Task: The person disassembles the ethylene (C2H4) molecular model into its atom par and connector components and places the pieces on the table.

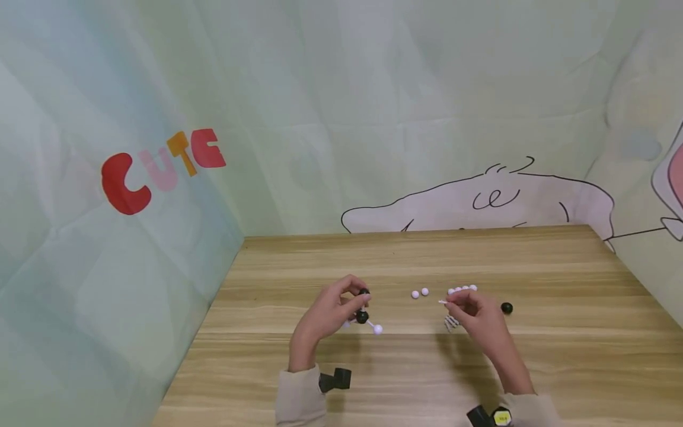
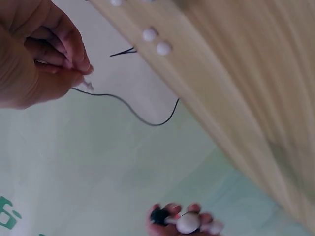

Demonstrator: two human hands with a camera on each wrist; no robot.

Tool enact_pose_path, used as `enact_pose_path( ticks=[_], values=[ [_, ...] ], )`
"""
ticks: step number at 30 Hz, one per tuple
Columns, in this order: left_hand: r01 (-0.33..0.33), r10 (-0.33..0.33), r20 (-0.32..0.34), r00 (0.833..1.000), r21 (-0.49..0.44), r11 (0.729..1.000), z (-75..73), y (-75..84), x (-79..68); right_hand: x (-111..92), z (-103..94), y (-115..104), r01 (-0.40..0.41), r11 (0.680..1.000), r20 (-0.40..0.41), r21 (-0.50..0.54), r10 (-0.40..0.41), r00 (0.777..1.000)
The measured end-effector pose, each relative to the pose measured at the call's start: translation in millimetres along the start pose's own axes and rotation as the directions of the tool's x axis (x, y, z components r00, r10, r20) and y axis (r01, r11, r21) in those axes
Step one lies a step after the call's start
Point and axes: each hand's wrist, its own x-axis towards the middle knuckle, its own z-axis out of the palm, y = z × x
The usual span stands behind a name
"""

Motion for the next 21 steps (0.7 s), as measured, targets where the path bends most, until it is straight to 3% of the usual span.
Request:
enact_pose_path(
  ticks=[6,12,21],
  values=[
    [0.006,-0.006,0.005,1.000,-0.046,0.999,-0.1,0.2,-1.2,-11,8.6,6,-0.076,0.966,0.021,-0.248,0.084,0.996],
    [0.021,-0.020,0.024,1.000,-0.030,0.999,1.8,2.9,-2.0,-20,18.6,15,-0.105,0.947,0.074,-0.304,0.134,0.988],
    [0.021,-0.021,0.054,0.998,0.003,1.000,6.5,3.4,-0.8,-24,28.1,21,-0.121,0.918,0.047,-0.378,0.150,0.988]
  ],
)
